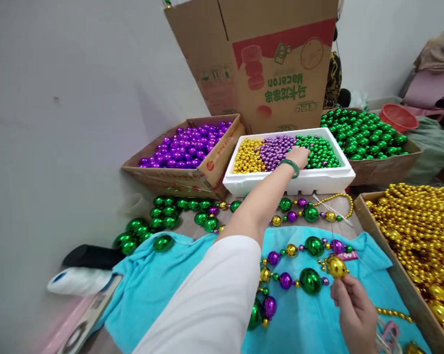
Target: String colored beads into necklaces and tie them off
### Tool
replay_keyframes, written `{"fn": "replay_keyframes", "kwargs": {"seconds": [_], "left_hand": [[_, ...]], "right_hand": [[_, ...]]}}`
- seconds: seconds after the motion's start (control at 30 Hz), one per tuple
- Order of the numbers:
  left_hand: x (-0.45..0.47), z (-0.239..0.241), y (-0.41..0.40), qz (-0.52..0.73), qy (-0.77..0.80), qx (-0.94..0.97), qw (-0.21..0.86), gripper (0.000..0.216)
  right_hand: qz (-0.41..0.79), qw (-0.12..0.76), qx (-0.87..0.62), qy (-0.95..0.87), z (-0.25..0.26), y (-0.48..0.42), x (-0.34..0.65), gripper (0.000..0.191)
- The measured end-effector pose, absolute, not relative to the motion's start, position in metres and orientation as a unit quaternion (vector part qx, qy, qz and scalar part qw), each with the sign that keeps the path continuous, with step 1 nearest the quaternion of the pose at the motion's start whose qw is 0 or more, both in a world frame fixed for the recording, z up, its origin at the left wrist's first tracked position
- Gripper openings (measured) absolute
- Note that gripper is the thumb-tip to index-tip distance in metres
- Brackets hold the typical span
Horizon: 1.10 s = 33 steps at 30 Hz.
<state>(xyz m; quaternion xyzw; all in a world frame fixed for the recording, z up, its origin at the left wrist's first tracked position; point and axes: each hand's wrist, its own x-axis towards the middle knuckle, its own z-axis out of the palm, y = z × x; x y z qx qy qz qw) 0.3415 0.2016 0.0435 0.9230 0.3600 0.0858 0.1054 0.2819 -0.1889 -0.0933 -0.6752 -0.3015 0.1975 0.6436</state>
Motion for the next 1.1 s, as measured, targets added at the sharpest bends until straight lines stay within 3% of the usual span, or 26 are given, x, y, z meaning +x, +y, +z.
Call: {"fn": "replay_keyframes", "kwargs": {"seconds": [0.17, 0.37, 0.43, 0.53, 0.63, 0.83, 1.1], "left_hand": [[0.362, 0.039, 0.212, 0.078, 0.407, 0.901, 0.123, 0.030], [0.344, 0.063, 0.189, 0.167, 0.392, 0.881, 0.207, 0.030], [0.318, 0.068, 0.161, 0.205, 0.358, 0.847, 0.334, 0.033], [0.259, 0.063, 0.103, 0.253, 0.228, 0.606, 0.719, 0.030], [0.202, 0.048, 0.048, 0.234, 0.188, 0.423, 0.855, 0.023], [0.142, 0.021, -0.004, 0.305, 0.214, 0.320, 0.871, 0.022], [0.116, 0.013, -0.026, 0.375, 0.226, 0.353, 0.827, 0.024]], "right_hand": [[0.199, 0.650, -0.662, -0.316, -0.093, -0.190, 0.283, 0.017], [0.198, 0.654, -0.660, -0.312, -0.087, -0.190, 0.290, 0.017], [0.195, 0.655, -0.661, -0.310, -0.081, -0.192, 0.292, 0.018], [0.185, 0.653, -0.661, -0.321, -0.072, -0.198, 0.291, 0.017], [0.184, 0.635, -0.657, -0.363, -0.067, -0.206, 0.286, 0.014], [0.187, 0.589, -0.650, -0.442, -0.063, -0.218, 0.270, 0.007], [0.190, 0.554, -0.652, -0.481, -0.052, -0.226, 0.251, 0.006]]}}
